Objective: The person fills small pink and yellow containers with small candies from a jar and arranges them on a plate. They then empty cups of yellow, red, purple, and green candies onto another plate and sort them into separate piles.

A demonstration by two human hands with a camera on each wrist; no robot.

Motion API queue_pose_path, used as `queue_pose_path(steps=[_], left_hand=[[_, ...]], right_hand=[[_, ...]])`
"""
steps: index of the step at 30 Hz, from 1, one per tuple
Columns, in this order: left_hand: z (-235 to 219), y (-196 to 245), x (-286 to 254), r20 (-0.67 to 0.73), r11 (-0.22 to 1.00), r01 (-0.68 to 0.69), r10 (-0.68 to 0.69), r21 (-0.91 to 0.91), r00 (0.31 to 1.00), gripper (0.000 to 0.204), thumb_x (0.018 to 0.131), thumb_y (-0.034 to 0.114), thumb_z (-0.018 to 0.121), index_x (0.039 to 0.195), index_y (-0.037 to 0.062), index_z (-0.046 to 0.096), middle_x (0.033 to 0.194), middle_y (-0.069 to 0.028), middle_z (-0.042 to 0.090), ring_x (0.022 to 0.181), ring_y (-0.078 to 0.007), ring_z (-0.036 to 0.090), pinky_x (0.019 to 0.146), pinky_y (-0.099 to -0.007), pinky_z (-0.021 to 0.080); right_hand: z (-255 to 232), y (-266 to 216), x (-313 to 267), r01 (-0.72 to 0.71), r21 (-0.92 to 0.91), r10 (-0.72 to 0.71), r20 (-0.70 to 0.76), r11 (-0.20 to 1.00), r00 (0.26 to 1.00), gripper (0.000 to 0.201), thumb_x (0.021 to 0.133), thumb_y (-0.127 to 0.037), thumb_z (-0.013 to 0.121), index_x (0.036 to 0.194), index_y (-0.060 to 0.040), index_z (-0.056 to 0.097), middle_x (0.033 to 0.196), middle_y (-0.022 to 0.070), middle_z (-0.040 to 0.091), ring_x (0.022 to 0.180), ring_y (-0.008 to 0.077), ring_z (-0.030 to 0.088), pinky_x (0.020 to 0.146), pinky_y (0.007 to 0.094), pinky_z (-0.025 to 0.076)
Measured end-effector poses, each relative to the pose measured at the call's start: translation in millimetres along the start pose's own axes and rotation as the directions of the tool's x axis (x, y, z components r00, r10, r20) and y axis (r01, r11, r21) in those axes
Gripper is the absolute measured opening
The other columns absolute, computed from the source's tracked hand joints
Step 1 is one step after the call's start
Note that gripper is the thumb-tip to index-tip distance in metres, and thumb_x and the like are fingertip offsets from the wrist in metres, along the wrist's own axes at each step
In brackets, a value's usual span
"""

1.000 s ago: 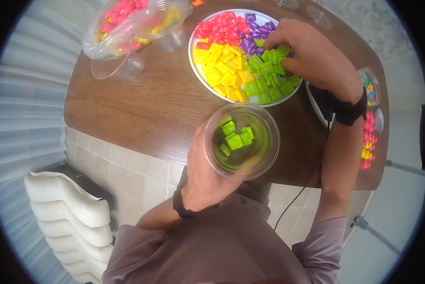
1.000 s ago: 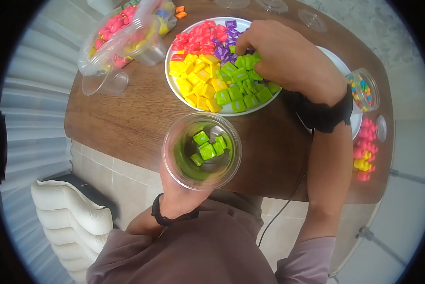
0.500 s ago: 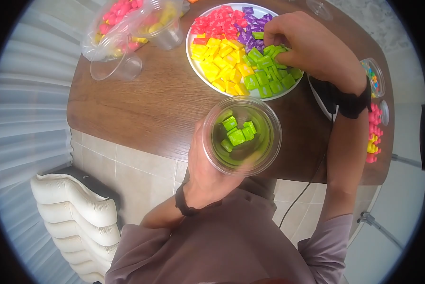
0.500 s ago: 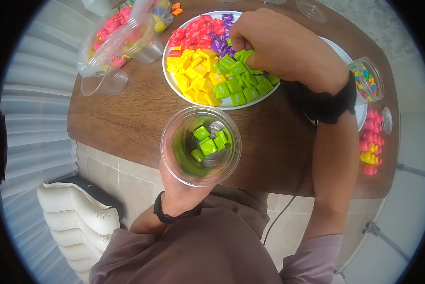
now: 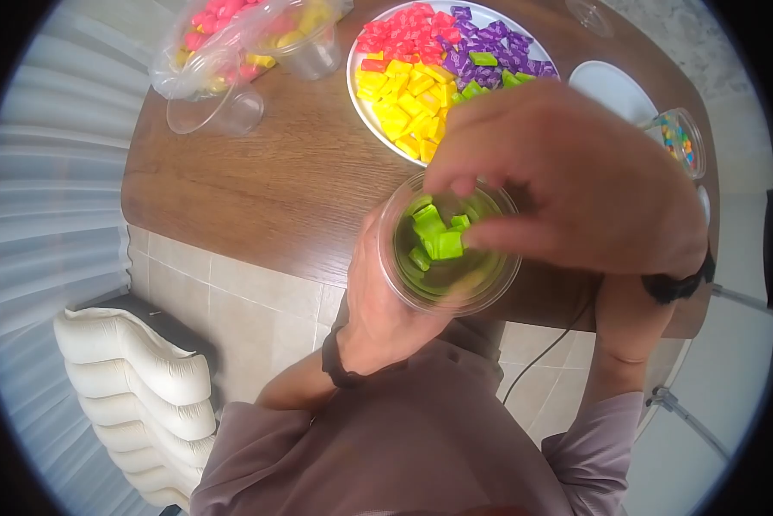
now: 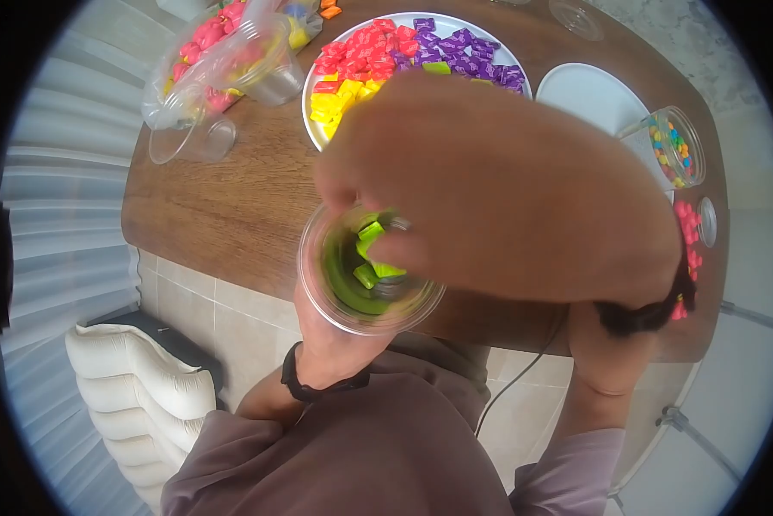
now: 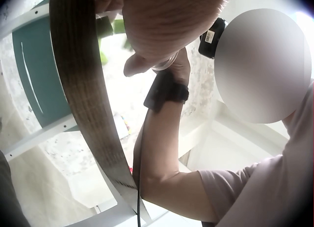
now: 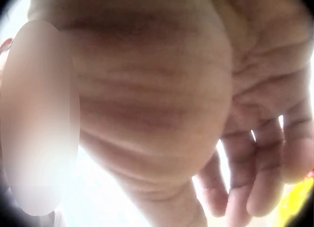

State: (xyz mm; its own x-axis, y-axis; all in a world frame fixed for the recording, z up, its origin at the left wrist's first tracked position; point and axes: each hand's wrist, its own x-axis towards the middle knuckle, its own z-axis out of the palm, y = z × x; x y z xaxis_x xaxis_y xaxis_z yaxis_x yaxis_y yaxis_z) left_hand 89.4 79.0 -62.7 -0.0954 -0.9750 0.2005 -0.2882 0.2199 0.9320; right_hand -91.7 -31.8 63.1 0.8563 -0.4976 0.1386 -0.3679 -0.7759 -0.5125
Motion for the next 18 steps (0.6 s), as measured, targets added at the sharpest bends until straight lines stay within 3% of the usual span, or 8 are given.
queue_pose_path(steps=[4,5,7,11,14,16,17,18], left_hand=[[1.2,-0.1,-2.1,-0.09,0.987,-0.145,0.151,0.068,0.984,0.083,0.071,0.018,0.09,0.139,-0.0041,0.047,0.127,-0.0217,0.06,0.112,-0.0392,0.061,0.093,-0.0456,0.052],[0.5,0.9,-0.5,-0.097,0.976,-0.187,0.198,0.109,0.975,0.083,0.071,0.017,0.09,0.139,-0.0041,0.047,0.127,-0.0217,0.06,0.113,-0.0391,0.061,0.094,-0.0453,0.051],[0.2,-0.2,-0.8,-0.104,0.977,-0.188,0.198,0.099,0.975,0.083,0.072,0.017,0.09,0.139,-0.0042,0.047,0.127,-0.0217,0.06,0.113,-0.039,0.061,0.094,-0.0452,0.051],[1.7,-4.0,0.1,-0.102,0.987,-0.155,0.157,0.031,0.982,0.081,0.072,0.016,0.089,0.139,-0.004,0.048,0.126,-0.0214,0.06,0.112,-0.0383,0.061,0.094,-0.0451,0.051],[0.5,-0.8,1.6,-0.083,0.99,-0.135,0.138,0.038,0.987,0.079,0.071,0.016,0.09,0.137,-0.0034,0.05,0.125,-0.0208,0.061,0.112,-0.0381,0.061,0.094,-0.0449,0.051],[1.1,-0.3,2.1,-0.093,0.989,-0.142,0.145,0.032,0.985,0.078,0.072,0.016,0.09,0.137,-0.0031,0.051,0.125,-0.0205,0.061,0.111,-0.0381,0.061,0.093,-0.0449,0.051],[1.2,-0.2,1.9,-0.104,0.988,-0.151,0.153,0.026,0.983,0.077,0.072,0.017,0.089,0.136,-0.0028,0.052,0.125,-0.0203,0.062,0.111,-0.0381,0.061,0.093,-0.0448,0.051],[0.6,1.4,1.8,-0.102,0.989,-0.149,0.151,0.026,0.983,0.077,0.072,0.017,0.089,0.136,-0.0028,0.052,0.125,-0.0203,0.062,0.111,-0.0381,0.061,0.093,-0.0448,0.051]], right_hand=[[-26.5,11.3,-12.6,-0.192,0.14,0.224,-0.276,0.971,0.935,0.028,0.076,0.0,0.076,0.103,-0.0038,0.072,0.086,0.0016,0.066,0.078,0.011,0.062,0.069,0.0257,0.047],[-33.7,19.5,-16.9,-0.19,0.136,0.221,-0.277,0.972,0.935,0.028,0.076,0.0,0.076,0.103,-0.0038,0.072,0.086,0.0016,0.066,0.078,0.011,0.062,0.069,0.0257,0.047],[-47.9,41.7,-23.8,-0.402,-0.152,0.359,-0.249,0.903,0.9,0.029,0.075,0.001,0.076,0.104,-0.002,0.072,0.085,0.003,0.065,0.079,0.013,0.062,0.071,0.0265,0.048],[-40.0,74.8,-34.0,-0.462,-0.192,0.407,-0.268,0.866,0.873,0.033,0.074,0.002,0.075,0.106,-0.0004,0.071,0.084,0.005,0.065,0.08,0.0157,0.062,0.073,0.0292,0.05],[-29.2,79.3,-31.5,-0.455,-0.285,0.362,-0.324,0.843,0.874,0.038,0.074,-0.001,0.075,0.111,0.0,0.069,0.088,0.01,0.066,0.083,0.0208,0.063,0.076,0.0331,0.051],[-24.9,75.9,-21.0,-0.55,-0.241,0.508,-0.216,0.8,0.834,0.042,0.072,-0.003,0.076,0.113,-0.0001,0.067,0.094,0.0151,0.067,0.088,0.0267,0.065,0.08,0.037,0.052],[-21.1,77.8,-20.8,-0.551,-0.239,0.51,-0.214,0.8,0.833,0.042,0.072,-0.003,0.076,0.113,-0.0001,0.067,0.094,0.0151,0.067,0.088,0.0267,0.065,0.08,0.037,0.052],[-15.2,81.5,-20.9,-0.49,-0.278,0.436,-0.235,0.826,0.868,0.038,0.074,-0.004,0.074,0.111,-0.0007,0.067,0.096,0.0165,0.066,0.093,0.0317,0.063,0.084,0.0405,0.051]])
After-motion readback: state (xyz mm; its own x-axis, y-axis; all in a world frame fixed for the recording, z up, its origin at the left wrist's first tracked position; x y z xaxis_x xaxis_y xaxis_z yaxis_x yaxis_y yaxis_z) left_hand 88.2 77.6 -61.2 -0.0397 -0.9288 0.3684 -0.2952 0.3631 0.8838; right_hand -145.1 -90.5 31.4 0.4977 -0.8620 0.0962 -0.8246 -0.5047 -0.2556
